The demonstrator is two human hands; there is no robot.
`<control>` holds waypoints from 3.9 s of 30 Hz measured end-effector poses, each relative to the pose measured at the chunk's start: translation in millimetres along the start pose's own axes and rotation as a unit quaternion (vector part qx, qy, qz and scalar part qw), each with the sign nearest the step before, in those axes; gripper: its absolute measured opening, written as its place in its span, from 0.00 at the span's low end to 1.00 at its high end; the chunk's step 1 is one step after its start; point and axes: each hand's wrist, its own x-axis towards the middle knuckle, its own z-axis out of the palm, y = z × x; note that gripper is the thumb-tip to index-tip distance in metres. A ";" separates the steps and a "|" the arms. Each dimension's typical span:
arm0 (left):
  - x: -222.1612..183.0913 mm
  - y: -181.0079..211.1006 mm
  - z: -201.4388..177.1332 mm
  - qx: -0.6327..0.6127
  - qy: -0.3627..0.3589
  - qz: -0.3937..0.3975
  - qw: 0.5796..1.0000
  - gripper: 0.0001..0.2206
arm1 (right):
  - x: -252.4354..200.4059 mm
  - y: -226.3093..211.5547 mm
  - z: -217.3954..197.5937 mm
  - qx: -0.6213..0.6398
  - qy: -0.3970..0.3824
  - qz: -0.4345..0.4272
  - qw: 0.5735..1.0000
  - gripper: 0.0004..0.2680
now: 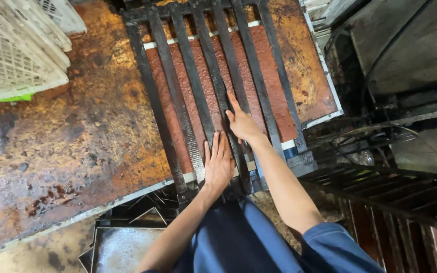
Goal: Cutting a large sheet of cake into uniform strips using a knife and a metal slatted guide
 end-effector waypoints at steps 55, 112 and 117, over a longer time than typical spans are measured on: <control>-8.0 -1.3 1.5 0.015 0.000 0.009 1.000 0.43 | -84.7 58.8 57.9 -0.005 0.030 0.007 1.000 0.23; -129.5 -121.1 -42.6 -0.770 0.004 -0.467 0.434 0.36 | -236.7 258.4 133.9 0.401 0.190 0.041 0.895 0.26; -115.6 -119.4 -38.9 -0.585 -0.144 -0.587 0.541 0.43 | -220.3 328.7 114.9 0.516 0.194 0.031 0.834 0.21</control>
